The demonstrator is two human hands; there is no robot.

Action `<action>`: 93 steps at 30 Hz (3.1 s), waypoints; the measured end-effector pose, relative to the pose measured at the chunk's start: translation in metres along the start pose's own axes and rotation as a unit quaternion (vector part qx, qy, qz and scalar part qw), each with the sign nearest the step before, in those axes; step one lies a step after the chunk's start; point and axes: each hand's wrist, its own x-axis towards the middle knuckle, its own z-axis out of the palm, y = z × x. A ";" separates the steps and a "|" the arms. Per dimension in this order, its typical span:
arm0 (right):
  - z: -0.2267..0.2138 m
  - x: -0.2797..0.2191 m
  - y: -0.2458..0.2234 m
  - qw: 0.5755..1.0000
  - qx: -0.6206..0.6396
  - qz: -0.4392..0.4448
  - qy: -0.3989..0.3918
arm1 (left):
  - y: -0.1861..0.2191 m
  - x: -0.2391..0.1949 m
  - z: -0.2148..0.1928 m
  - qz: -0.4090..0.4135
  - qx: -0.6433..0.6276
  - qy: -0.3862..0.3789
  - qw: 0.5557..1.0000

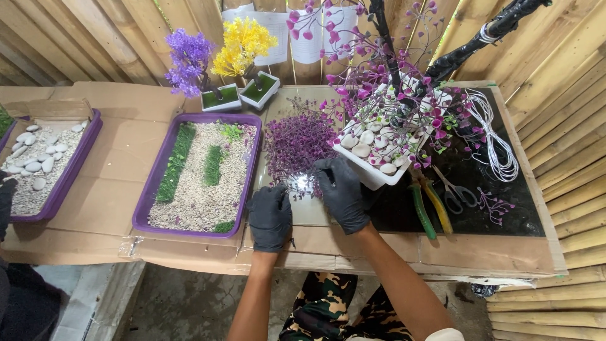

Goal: The person assembles a miniature bonsai tree by attaching small purple artificial flowers to a black branch structure in a white pot filled with white stones. They repeatedly pick up flower sprigs, position them on the branches, and adjust placement to build up the foliage.

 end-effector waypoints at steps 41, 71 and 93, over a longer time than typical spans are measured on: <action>0.065 0.033 0.041 0.968 -0.176 -0.056 -0.172 | -0.052 0.086 0.072 -0.115 -0.029 -0.131 0.984; 0.006 0.045 -0.011 0.972 0.227 -0.063 -0.015 | 0.000 0.079 -0.022 -0.326 -0.262 -0.126 0.900; -0.002 0.042 -0.020 0.969 0.235 -0.064 -0.038 | 0.001 0.072 -0.062 -0.205 -0.113 -0.156 0.960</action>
